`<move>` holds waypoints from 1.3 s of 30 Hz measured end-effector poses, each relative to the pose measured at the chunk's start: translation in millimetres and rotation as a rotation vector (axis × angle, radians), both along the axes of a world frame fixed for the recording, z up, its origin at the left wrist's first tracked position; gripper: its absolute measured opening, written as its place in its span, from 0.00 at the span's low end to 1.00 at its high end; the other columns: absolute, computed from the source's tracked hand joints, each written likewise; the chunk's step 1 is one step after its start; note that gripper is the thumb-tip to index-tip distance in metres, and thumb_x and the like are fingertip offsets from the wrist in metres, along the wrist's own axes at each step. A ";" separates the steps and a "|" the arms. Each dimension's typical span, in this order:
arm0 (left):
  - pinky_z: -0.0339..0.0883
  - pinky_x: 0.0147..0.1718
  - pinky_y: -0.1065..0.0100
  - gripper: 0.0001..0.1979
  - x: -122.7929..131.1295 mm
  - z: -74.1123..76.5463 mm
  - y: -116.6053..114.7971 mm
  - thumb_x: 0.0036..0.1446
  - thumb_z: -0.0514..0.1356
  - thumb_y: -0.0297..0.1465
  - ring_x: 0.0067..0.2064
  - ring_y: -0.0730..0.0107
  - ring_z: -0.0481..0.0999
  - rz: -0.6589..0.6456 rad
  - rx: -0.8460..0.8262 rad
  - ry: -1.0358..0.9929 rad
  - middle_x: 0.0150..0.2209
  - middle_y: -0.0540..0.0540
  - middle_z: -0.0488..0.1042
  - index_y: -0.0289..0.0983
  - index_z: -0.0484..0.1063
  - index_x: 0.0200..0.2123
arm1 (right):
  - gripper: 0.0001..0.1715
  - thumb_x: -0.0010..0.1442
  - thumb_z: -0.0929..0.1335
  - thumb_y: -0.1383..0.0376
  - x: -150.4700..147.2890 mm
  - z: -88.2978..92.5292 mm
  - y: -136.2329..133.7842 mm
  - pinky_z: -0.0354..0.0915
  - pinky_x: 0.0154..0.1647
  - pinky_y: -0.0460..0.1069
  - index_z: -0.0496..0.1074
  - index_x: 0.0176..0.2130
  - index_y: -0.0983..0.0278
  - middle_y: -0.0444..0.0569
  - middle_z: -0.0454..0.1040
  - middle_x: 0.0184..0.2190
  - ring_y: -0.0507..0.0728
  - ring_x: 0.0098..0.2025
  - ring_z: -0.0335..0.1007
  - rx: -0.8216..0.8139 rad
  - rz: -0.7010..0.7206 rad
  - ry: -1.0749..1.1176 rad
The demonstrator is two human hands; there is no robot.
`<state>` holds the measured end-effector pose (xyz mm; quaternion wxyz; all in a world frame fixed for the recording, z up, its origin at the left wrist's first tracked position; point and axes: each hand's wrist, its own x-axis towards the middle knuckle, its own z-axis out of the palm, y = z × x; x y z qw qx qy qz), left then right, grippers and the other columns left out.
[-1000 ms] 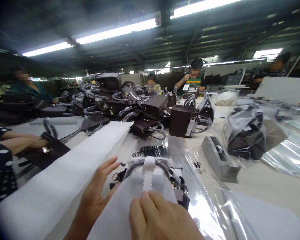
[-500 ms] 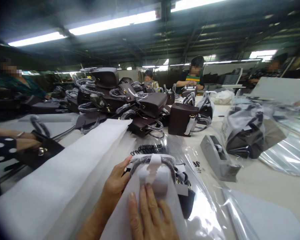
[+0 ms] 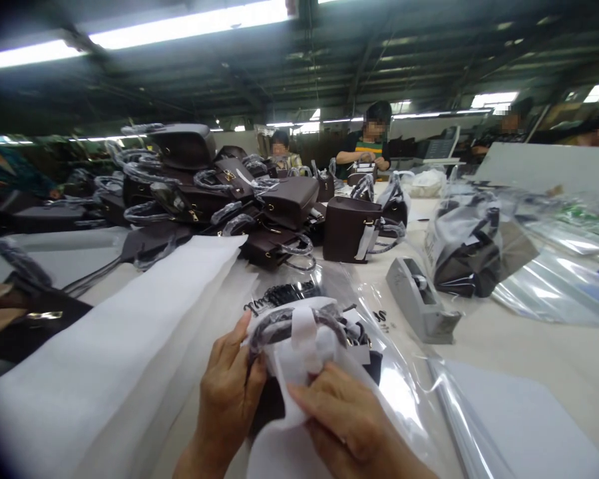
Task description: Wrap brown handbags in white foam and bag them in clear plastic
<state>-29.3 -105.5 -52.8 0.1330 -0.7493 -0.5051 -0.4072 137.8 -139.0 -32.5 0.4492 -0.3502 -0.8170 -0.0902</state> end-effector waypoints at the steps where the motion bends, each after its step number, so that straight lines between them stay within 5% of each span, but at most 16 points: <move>1: 0.67 0.46 0.55 0.12 3.7 -0.1 -1.7 0.57 0.52 0.25 0.50 0.57 0.67 -0.010 -0.007 -0.017 0.55 0.36 0.65 0.32 0.67 0.45 | 0.19 0.63 0.59 0.61 4.5 3.6 -2.6 0.71 0.39 0.51 0.69 0.50 0.63 0.55 0.75 0.35 0.57 0.38 0.72 -0.002 -0.003 -0.009; 8: 0.66 0.48 0.57 0.16 7.4 -1.6 0.4 0.58 0.52 0.25 0.50 0.60 0.67 -0.072 -0.048 -0.071 0.50 0.40 0.69 0.34 0.65 0.50 | 0.16 0.64 0.59 0.62 45.4 47.4 -18.8 0.69 0.44 0.49 0.72 0.47 0.58 0.51 0.76 0.38 0.56 0.43 0.71 -0.010 0.080 -0.150; 13: 0.67 0.46 0.59 0.12 9.4 4.9 2.4 0.58 0.53 0.25 0.48 0.61 0.68 -0.092 -0.018 -0.071 0.48 0.40 0.71 0.34 0.69 0.45 | 0.19 0.63 0.58 0.71 95.5 66.5 9.3 0.59 0.57 0.58 0.68 0.51 0.62 0.48 0.68 0.52 0.58 0.55 0.62 0.074 0.189 -0.697; 16: 0.66 0.47 0.59 0.13 12.0 3.6 4.0 0.58 0.53 0.26 0.48 0.61 0.68 -0.080 -0.018 -0.057 0.49 0.41 0.71 0.35 0.68 0.46 | 0.19 0.61 0.59 0.75 102.6 60.4 19.9 0.52 0.61 0.63 0.68 0.50 0.66 0.51 0.66 0.54 0.61 0.60 0.55 0.158 0.214 -0.790; 19: 0.65 0.45 0.62 0.12 13.2 -6.3 8.7 0.58 0.54 0.27 0.47 0.63 0.70 0.004 0.075 -0.022 0.49 0.44 0.72 0.37 0.69 0.45 | 0.18 0.63 0.56 0.74 89.5 48.9 13.8 0.55 0.61 0.58 0.70 0.45 0.74 0.58 0.72 0.47 0.59 0.57 0.59 0.063 0.310 -0.576; 22: 0.66 0.40 0.65 0.09 15.1 -18.3 15.7 0.58 0.54 0.30 0.44 0.63 0.71 0.092 0.172 0.004 0.49 0.44 0.72 0.38 0.70 0.41 | 0.18 0.64 0.54 0.73 80.3 29.5 5.5 0.59 0.58 0.56 0.68 0.45 0.75 0.59 0.73 0.44 0.57 0.54 0.63 -0.089 0.365 -0.387; 26: 0.66 0.40 0.65 0.06 24.1 -19.2 20.9 0.57 0.55 0.30 0.40 0.64 0.71 0.088 0.234 0.001 0.46 0.43 0.74 0.36 0.70 0.34 | 0.16 0.62 0.57 0.75 94.2 -2.5 5.2 0.60 0.57 0.60 0.66 0.47 0.76 0.61 0.72 0.44 0.61 0.56 0.60 -0.060 0.424 -0.429; 30: 0.66 0.43 0.63 0.05 27.7 -5.1 17.0 0.57 0.55 0.30 0.44 0.62 0.70 0.024 0.088 -0.074 0.47 0.42 0.73 0.36 0.70 0.34 | 0.16 0.59 0.62 0.75 113.3 -20.1 11.0 0.55 0.60 0.62 0.68 0.48 0.70 0.57 0.66 0.52 0.62 0.59 0.55 0.081 0.281 -0.412; 32: 0.64 0.48 0.59 0.07 21.6 -3.6 11.6 0.58 0.54 0.32 0.49 0.60 0.68 -0.078 -0.013 -0.145 0.51 0.40 0.69 0.37 0.69 0.37 | 0.16 0.56 0.66 0.76 118.5 -24.3 16.9 0.51 0.60 0.65 0.70 0.45 0.66 0.55 0.55 0.60 0.66 0.62 0.48 0.123 0.173 -0.315; 36: 0.61 0.50 0.55 0.15 3.7 -28.5 -14.1 0.61 0.45 0.30 0.54 0.60 0.63 -0.033 0.039 -0.444 0.55 0.36 0.60 0.35 0.59 0.51 | 0.15 0.58 0.64 0.75 123.5 -27.2 38.8 0.51 0.60 0.66 0.71 0.44 0.62 0.50 0.36 0.66 0.70 0.64 0.38 -0.073 0.196 -0.274; 39: 0.64 0.45 0.60 0.10 3.4 -60.3 -44.8 0.57 0.52 0.26 0.46 0.64 0.68 -0.001 0.052 -0.392 0.42 0.43 0.68 0.37 0.64 0.43 | 0.16 0.60 0.62 0.73 123.6 -24.2 57.2 0.50 0.61 0.64 0.71 0.46 0.60 0.49 0.38 0.65 0.67 0.64 0.42 -0.149 0.205 -0.259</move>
